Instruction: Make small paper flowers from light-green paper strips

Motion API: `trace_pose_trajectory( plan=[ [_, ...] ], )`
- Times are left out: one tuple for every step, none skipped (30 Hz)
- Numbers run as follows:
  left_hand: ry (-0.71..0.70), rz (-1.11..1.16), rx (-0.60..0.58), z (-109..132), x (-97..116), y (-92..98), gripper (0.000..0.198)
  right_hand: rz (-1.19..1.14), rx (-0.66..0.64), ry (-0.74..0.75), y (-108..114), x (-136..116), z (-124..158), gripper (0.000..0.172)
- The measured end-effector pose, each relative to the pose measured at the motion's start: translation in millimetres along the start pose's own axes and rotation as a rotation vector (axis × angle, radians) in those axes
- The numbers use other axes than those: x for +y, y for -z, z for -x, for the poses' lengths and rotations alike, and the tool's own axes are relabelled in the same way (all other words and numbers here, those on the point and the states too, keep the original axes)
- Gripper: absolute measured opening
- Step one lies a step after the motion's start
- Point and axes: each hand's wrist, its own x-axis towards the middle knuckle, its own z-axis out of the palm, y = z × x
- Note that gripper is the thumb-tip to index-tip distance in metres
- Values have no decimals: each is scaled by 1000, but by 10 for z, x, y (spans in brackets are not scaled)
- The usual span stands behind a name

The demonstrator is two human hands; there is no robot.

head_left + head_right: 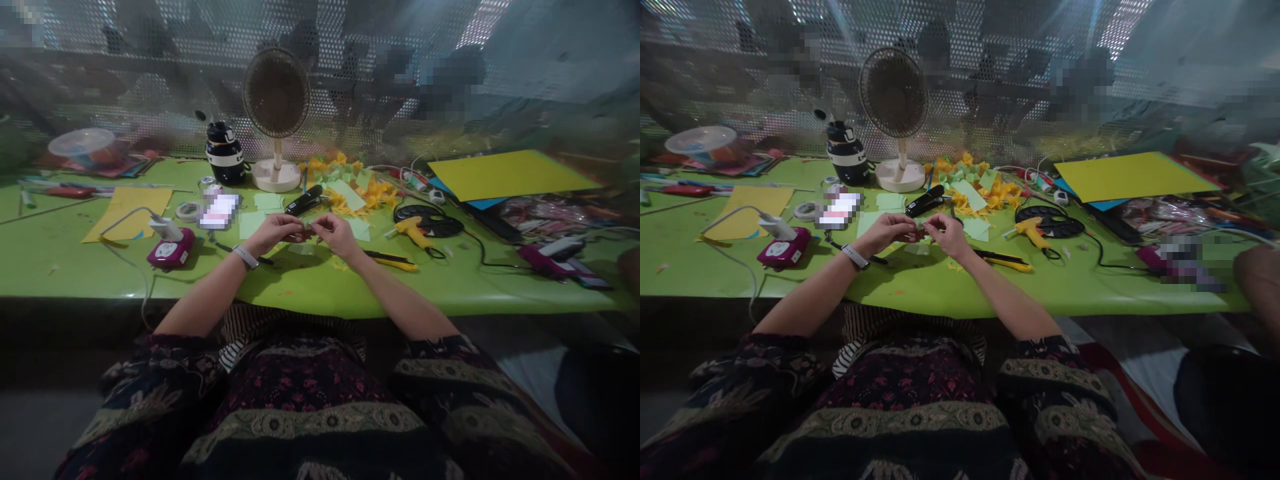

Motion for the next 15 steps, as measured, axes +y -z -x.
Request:
trace_pose_trajectory(
  plan=[
    [5, 3, -4, 9, 9, -7, 26, 5, -2, -2, 1, -2, 0, 43],
    [6, 0, -13, 17, 16, -15, 29, 14, -3, -1, 2, -2, 1, 43],
    [1, -9, -23, 24, 21, -22, 31, 26, 1, 2, 2, -1, 2, 43],
    [-5, -22, -31, 29, 22, -28, 33, 39, 8, 8, 1, 2, 2, 43],
    [-12, -36, -36, 32, 21, -34, 36, 53, 16, 16, 0, 7, 2, 43],
    [-14, -48, -40, 34, 18, -38, 38, 64, 23, 24, -1, 14, 2, 42],
    [-11, -53, -41, 33, 13, -41, 40, 73, 28, 30, -2, 22, 2, 42],
    [-6, -53, -41, 32, 8, -43, 41, 79, 28, 34, -3, 30, 1, 42],
    [-1, -52, -38, 30, 4, -44, 42, 82, 26, 35, -4, 39, 1, 42],
    [4, -53, -35, 28, 0, -44, 42, 84, 24, 36, -4, 47, 1, 42],
    [6, -54, -30, 27, -2, -44, 42, 85, 22, 36, -3, 54, 0, 42],
    [8, -57, -25, 25, -3, -45, 40, 84, 22, 35, -2, 60, 0, 42],
    [9, -60, -23, 24, -3, -45, 39, 82, 21, 35, 0, 63, -1, 42],
    [11, -62, -24, 24, -1, -46, 38, 81, 21, 35, 1, 63, -1, 42],
    [12, -62, -25, 24, 0, -47, 38, 81, 21, 34, 3, 61, -1, 43]
  ],
)
